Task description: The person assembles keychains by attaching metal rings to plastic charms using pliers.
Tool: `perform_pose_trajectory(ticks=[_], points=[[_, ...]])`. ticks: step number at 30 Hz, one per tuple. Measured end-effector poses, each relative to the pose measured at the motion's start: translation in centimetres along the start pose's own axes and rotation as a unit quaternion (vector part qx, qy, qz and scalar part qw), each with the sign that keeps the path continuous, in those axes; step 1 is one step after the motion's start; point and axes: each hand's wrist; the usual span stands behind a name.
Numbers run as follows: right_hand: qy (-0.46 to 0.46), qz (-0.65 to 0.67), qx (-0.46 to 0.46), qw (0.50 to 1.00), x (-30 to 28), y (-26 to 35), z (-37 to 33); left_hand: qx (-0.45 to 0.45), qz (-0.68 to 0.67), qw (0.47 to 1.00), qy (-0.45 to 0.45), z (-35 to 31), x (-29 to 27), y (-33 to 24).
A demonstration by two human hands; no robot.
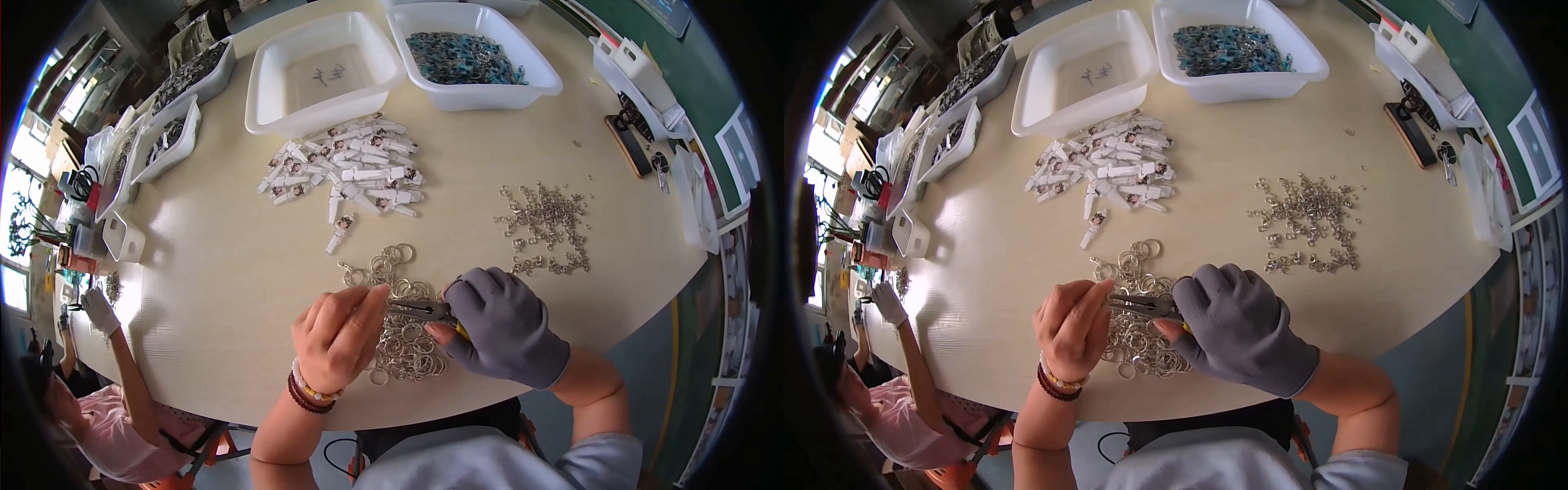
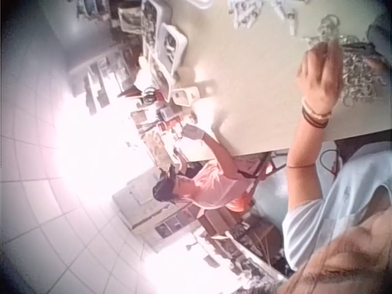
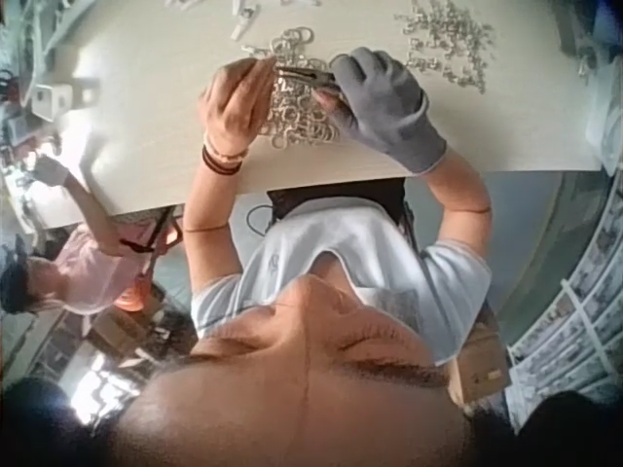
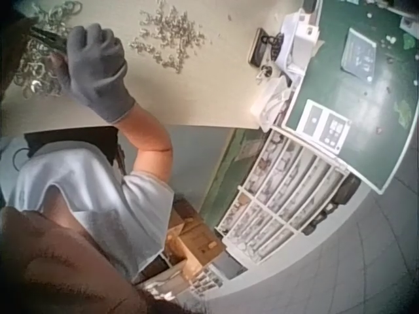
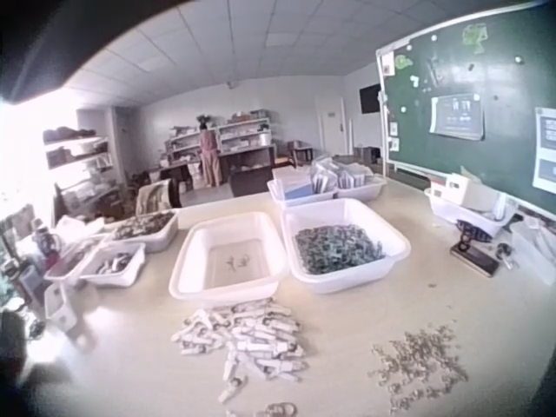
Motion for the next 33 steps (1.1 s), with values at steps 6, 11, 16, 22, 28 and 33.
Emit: perform_pose_trajectory(ticks=[6, 11, 16, 22, 28, 33], points=[[0.016, -0.021, 0.005, 1.0, 0.0, 0.1, 0.0, 0.029, 0.039, 0.999, 0.019, -0.1, -0.2, -0.3], [-0.013, -0.054, -0.02, 0.998, 0.2, -0.1, 0.0, 0.02, 0.038, 0.999, 0.027, -0.2, -0.2, -0.5], [-0.02, -0.073, -0.019, 0.997, 0.4, 0.0, 0.0, 0.005, 0.029, 0.999, 0.027, -0.2, -0.1, -0.7], [-0.019, -0.054, -0.034, 0.998, 0.5, -0.6, -0.1, -0.014, 0.01, 0.999, 0.043, -0.3, 0.0, -0.7], [0.059, 0.105, -0.021, 0.992, 0.6, -1.8, 0.1, 0.024, 0.025, 0.998, 0.047, -0.3, -0.3, -0.7], [0.092, 0.111, -0.001, 0.99, 0.5, -1.6, 0.1, 0.045, 0.061, 0.996, 0.04, -0.1, -0.2, -0.7]])
Point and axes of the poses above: each hand's wrist, its own z-axis towards the middle knuckle, its own x-axis out of the palm, y = z × x, and after that the axes turned 4 degrees about -y, right-handed
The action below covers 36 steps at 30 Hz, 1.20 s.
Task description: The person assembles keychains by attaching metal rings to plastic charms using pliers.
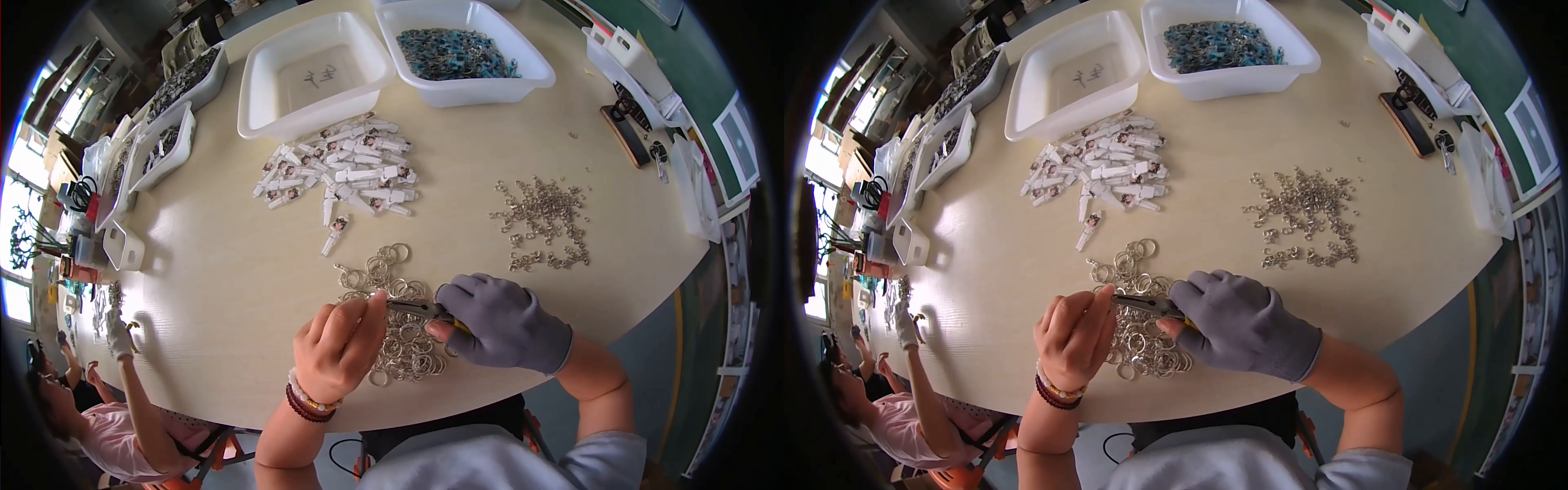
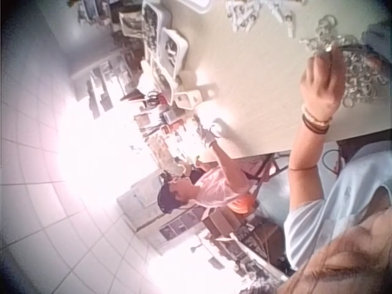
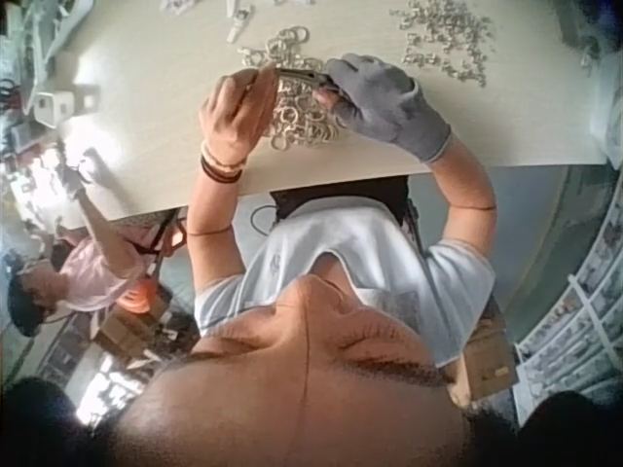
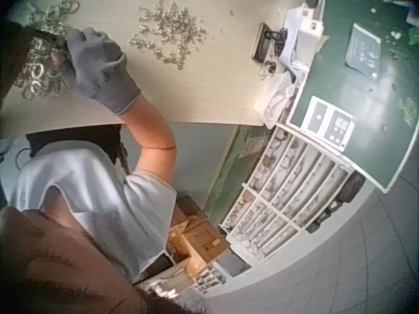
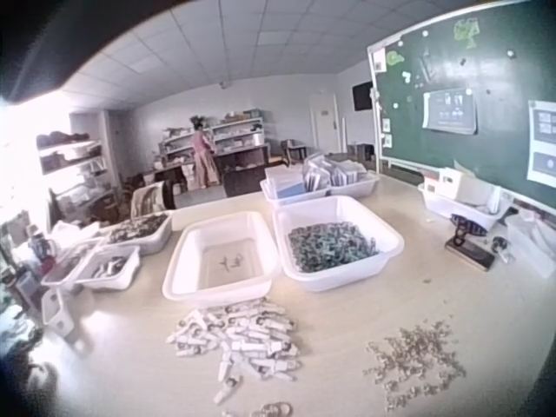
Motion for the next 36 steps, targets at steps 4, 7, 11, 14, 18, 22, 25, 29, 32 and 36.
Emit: perform_pose_trajectory(ticks=[4, 7, 11, 14, 18, 22, 25, 29, 32, 36], points=[[-0.003, -0.005, 0.003, 1.0, 0.1, 0.0, -0.1, 0.004, 0.003, 1.0, 0.013, 0.0, 0.0, 0.0], [-0.024, -0.034, -0.01, 0.999, 0.1, -0.1, -0.1, 0.003, 0.003, 1.0, 0.012, 0.0, 0.1, -0.1], [-0.039, -0.063, -0.036, 0.997, 0.4, -1.0, -0.1, -0.029, -0.057, 0.997, 0.032, 0.1, 0.0, 0.0], [-0.039, -0.076, -0.044, 0.995, 0.0, -1.1, 0.0, -0.054, -0.093, 0.993, 0.05, 0.3, -0.2, 0.0], [-0.05, -0.037, -0.015, 0.998, -2.3, -1.3, -0.1, -0.085, -0.139, 0.986, 0.043, 0.5, -0.5, -0.1], [-0.122, -0.021, 0.078, 0.989, -5.0, -3.5, -0.4, -0.181, -0.069, 0.979, 0.063, -1.0, -2.7, 1.3], [-0.128, -0.01, 0.145, 0.981, -6.1, -6.0, -0.8, -0.263, 0.004, 0.959, 0.109, -2.9, -5.0, 3.3], [-0.107, -0.057, 0.157, 0.98, -5.9, -8.1, -0.2, -0.265, 0.108, 0.942, 0.174, -5.9, -6.8, 5.8], [-0.049, -0.127, 0.118, 0.984, -5.8, -8.9, 1.7, -0.241, 0.192, 0.933, 0.187, -5.9, -6.5, 5.9], [0.004, -0.164, 0.087, 0.983, -5.1, -10.5, 3.6, -0.229, 0.058, 0.957, 0.17, -2.3, -2.1, 6.2]])
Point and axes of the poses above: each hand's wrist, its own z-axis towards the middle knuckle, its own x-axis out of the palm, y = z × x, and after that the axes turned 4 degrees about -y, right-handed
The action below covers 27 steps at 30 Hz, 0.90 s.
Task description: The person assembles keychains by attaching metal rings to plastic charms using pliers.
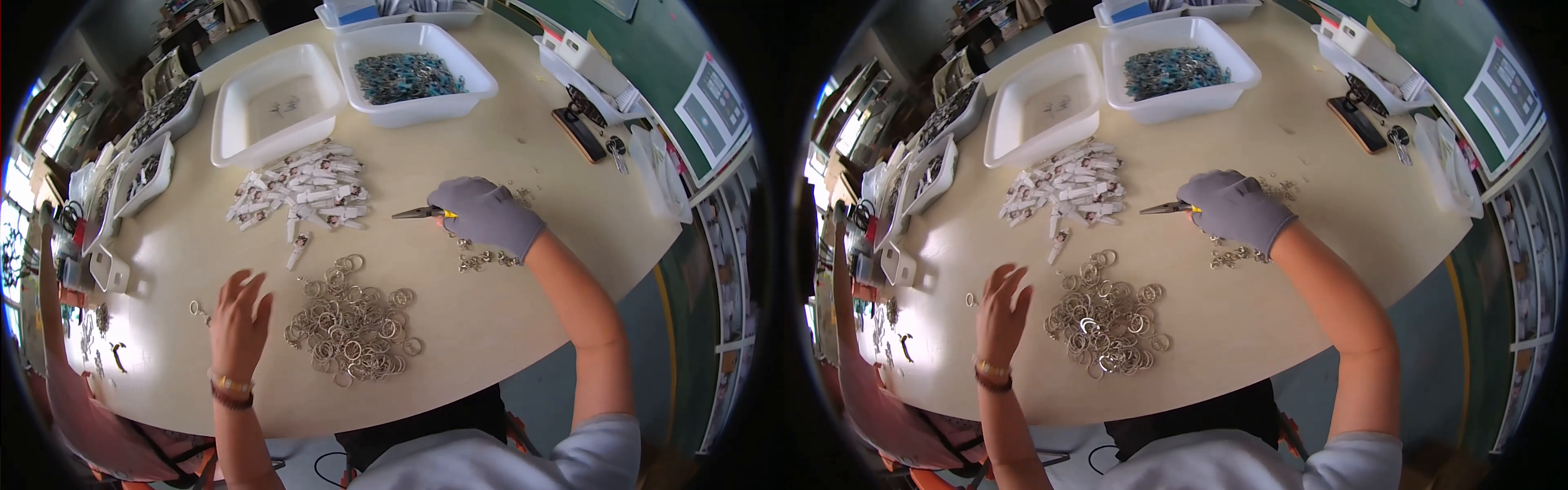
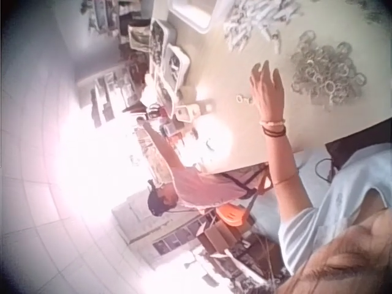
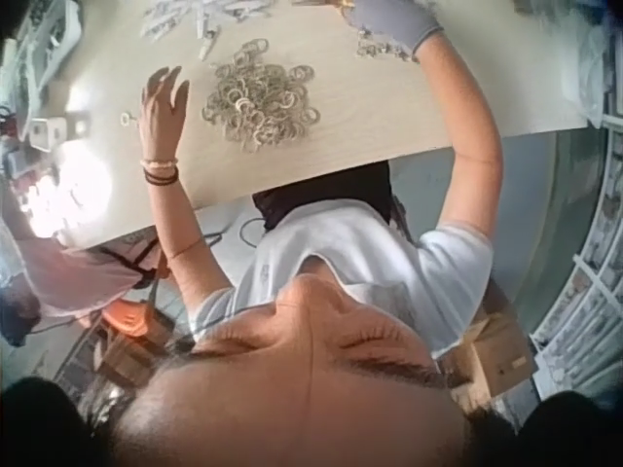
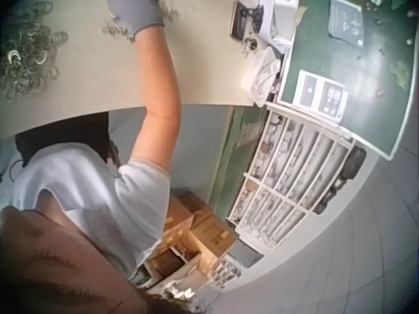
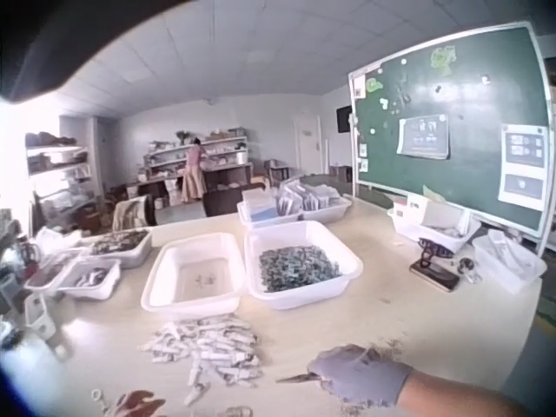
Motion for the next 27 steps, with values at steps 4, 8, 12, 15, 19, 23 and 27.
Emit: perform_pose_trajectory(ticks=[4, 8, 12, 15, 19, 23, 27], points=[[0.056, -0.009, -0.014, 0.998, -0.2, -0.5, 0.9, -0.01, -0.074, 0.997, 0.006, 4.1, 3.6, -0.4], [0.087, -0.013, -0.014, 0.996, -0.5, 0.1, 1.5, -0.03, -0.045, 0.999, -0.006, 6.0, 5.7, 0.3], [0.053, -0.083, -0.042, 0.994, -0.2, 0.9, 0.5, -0.071, -0.073, 0.993, 0.061, 6.5, 6.0, 0.6], [-0.008, -0.028, -0.077, 0.997, -0.2, 2.4, -0.6, -0.072, -0.074, 0.993, 0.056, 5.7, 5.8, 0.7], [-0.028, 0.074, -0.071, 0.994, -0.3, 4.7, -2.1, 0.017, -0.019, 0.999, 0.045, 4.6, 5.1, -0.6], [-0.033, 0.276, -0.046, 0.959, -0.3, 6.6, -2.9, 0.058, -0.012, 0.998, -0.017, 2.9, 5.0, -1.1], [0.025, 0.431, 0.004, 0.902, -0.2, 7.7, -3.6, 0.026, -0.179, 0.983, -0.038, 2.5, 3.8, -2.5]])
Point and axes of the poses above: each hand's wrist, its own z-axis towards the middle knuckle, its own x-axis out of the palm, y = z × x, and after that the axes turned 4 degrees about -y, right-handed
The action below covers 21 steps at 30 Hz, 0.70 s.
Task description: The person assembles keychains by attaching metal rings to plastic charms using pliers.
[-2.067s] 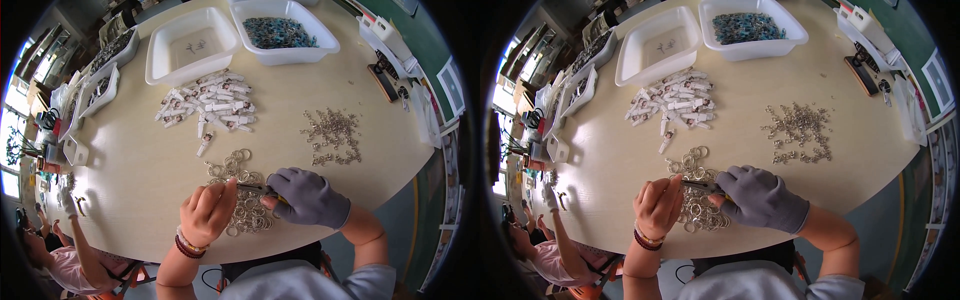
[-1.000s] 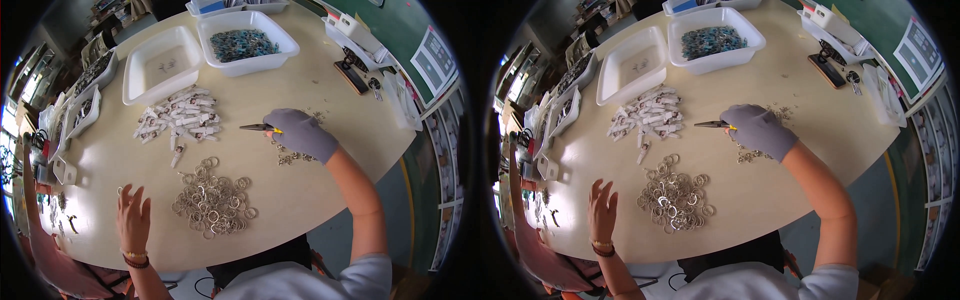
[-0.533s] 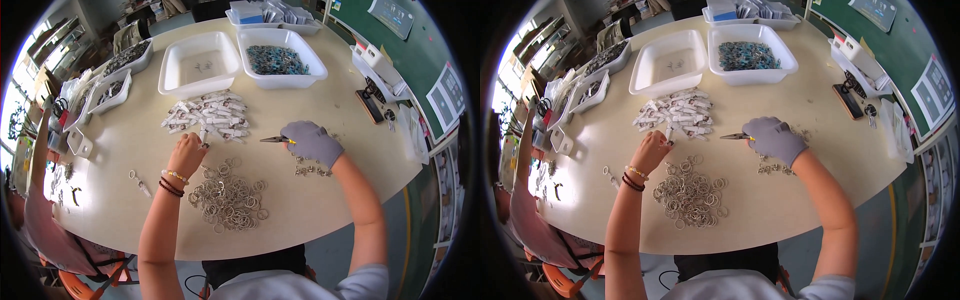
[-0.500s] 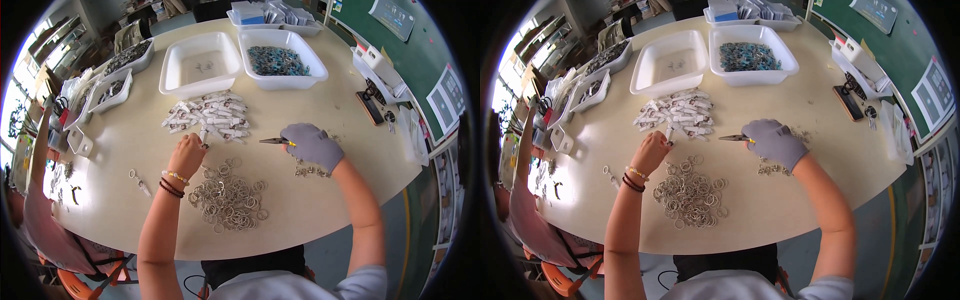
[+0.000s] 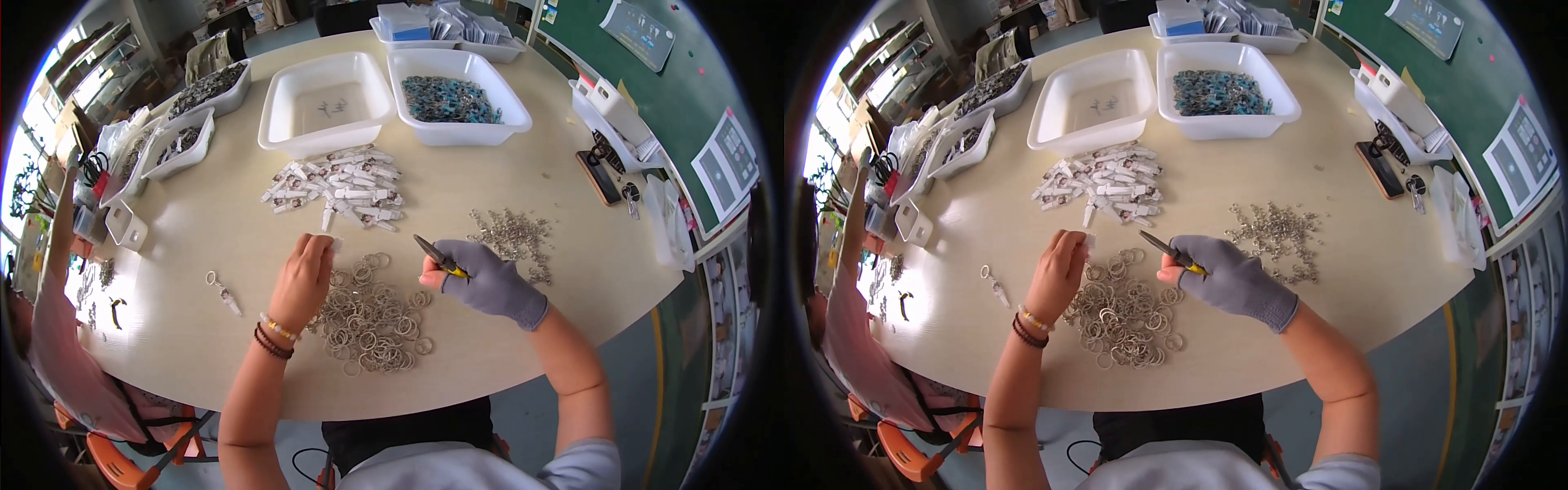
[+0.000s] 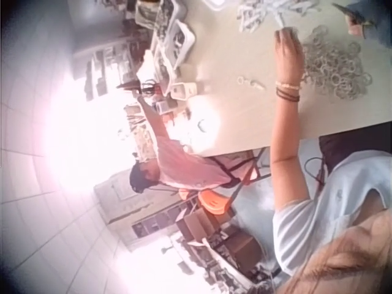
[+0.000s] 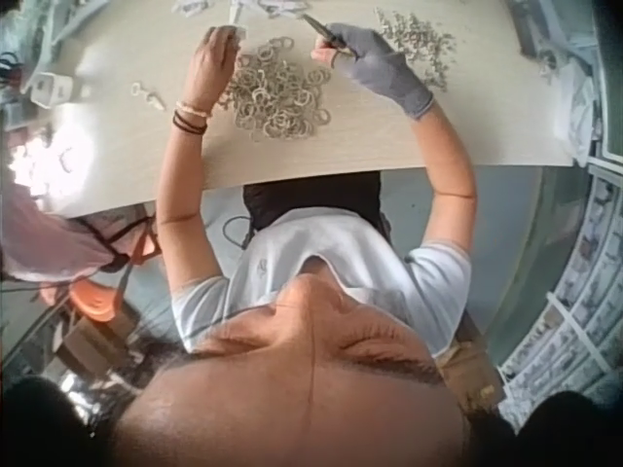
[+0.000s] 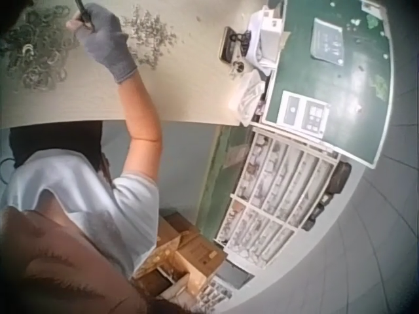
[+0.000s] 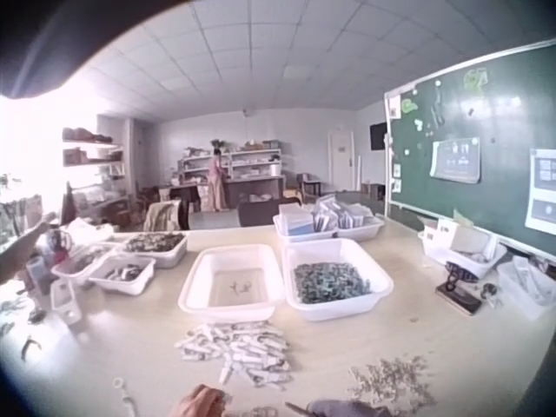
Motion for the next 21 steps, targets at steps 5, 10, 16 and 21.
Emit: perform_pose_trajectory(ticks=[5, 10, 16, 21], points=[[0.073, 0.096, 0.034, 0.992, 0.5, 1.6, -0.7, -0.13, -0.317, 0.92, 0.19, -1.9, -1.3, -5.7], [0.11, 0.082, 0.035, 0.99, 1.3, 1.8, -0.6, -0.133, -0.443, 0.857, 0.228, -3.4, -0.7, -6.6], [0.115, 0.087, 0.046, 0.988, 1.2, 1.5, -0.3, -0.061, -0.403, 0.89, 0.205, -3.9, -0.3, -6.5], [0.131, 0.101, 0.017, 0.986, 1.3, 0.6, -0.6, -0.068, -0.401, 0.892, 0.2, -3.8, -0.4, -6.5]])
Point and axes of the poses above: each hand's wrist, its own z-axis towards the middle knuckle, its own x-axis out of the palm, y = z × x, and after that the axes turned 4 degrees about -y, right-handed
